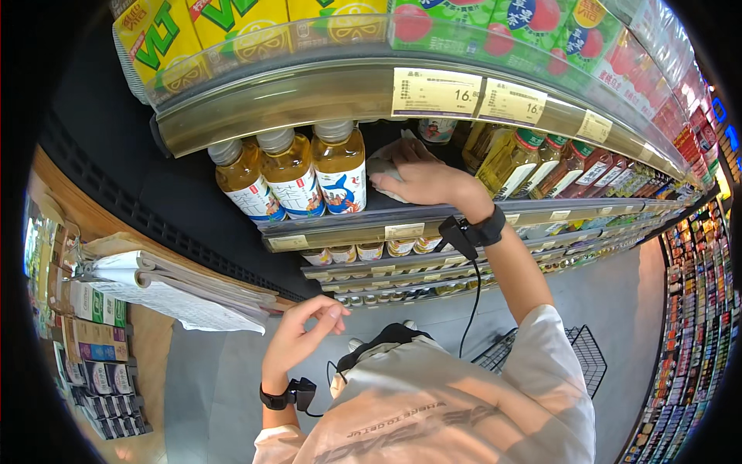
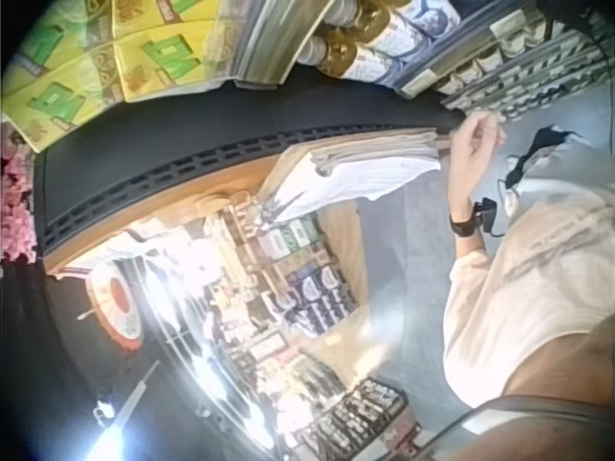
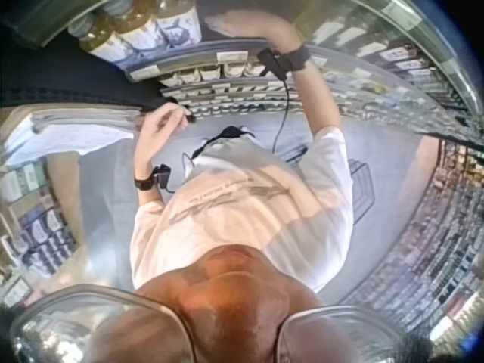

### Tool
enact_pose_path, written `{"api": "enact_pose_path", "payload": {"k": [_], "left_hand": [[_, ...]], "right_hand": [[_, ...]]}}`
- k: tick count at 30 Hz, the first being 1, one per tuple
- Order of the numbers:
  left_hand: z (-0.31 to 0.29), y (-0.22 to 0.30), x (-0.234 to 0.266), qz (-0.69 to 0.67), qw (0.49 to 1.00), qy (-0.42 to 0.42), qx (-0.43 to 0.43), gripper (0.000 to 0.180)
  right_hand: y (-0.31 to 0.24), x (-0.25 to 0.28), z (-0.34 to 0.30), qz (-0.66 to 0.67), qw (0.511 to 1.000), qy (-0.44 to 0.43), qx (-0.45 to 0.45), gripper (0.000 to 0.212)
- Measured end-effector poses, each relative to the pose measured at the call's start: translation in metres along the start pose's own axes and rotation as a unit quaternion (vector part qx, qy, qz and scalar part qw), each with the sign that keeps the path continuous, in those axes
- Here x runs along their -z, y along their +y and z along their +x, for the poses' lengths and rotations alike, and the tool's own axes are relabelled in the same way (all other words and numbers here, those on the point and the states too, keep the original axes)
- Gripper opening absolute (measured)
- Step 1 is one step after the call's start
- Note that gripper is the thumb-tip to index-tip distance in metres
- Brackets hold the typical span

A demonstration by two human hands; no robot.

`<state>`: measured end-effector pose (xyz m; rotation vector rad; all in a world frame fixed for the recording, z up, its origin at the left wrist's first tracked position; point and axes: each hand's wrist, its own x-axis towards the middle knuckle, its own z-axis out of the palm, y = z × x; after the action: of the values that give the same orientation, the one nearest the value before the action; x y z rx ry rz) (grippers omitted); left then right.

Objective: Wiping a supermarket shelf and organizing bottled tea products.

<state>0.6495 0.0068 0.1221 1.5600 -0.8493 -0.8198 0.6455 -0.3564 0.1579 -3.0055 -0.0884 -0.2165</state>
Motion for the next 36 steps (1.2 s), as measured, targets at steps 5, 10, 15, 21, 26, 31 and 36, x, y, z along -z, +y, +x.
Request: {"api": "enact_pose_path", "payload": {"k": [5, 10, 15, 21, 26, 31, 36], "left_hand": [[-0.005, 0.000, 0.003, -0.005, 1.000, 0.014, 0.009, 0.020], [-0.009, -0.008, 0.006, -0.013, 0.999, 0.029, 0.016, 0.020], [-0.014, -0.008, 0.005, 0.009, 1.000, 0.016, 0.006, 0.021], [-0.015, -0.006, 0.006, 0.000, 0.999, 0.036, 0.013, 0.021], [-0.014, -0.009, 0.009, 0.006, 0.999, 0.033, 0.002, 0.020], [-0.013, -0.013, 0.012, 0.004, 0.999, 0.045, 0.011, 0.020], [-0.009, -0.011, 0.012, -0.003, 0.999, 0.037, 0.015, 0.021]], "right_hand": [[-0.048, 0.066, -0.013, 0.097, 0.968, -0.207, -0.107, 0.072], [-0.011, 0.037, 0.016, 0.134, 0.950, -0.253, -0.125, 0.061], [0.011, 0.005, 0.022, 0.088, 0.990, -0.106, -0.033, 0.063], [0.016, 0.020, 0.034, 0.093, 0.992, -0.082, 0.020, 0.059], [0.002, 0.040, 0.012, 0.147, 0.983, -0.100, 0.049, 0.055], [-0.024, 0.044, -0.012, 0.122, 0.980, -0.155, -0.012, 0.052], [0.007, 0.014, 0.022, 0.136, 0.985, -0.102, 0.009, 0.050]]}}
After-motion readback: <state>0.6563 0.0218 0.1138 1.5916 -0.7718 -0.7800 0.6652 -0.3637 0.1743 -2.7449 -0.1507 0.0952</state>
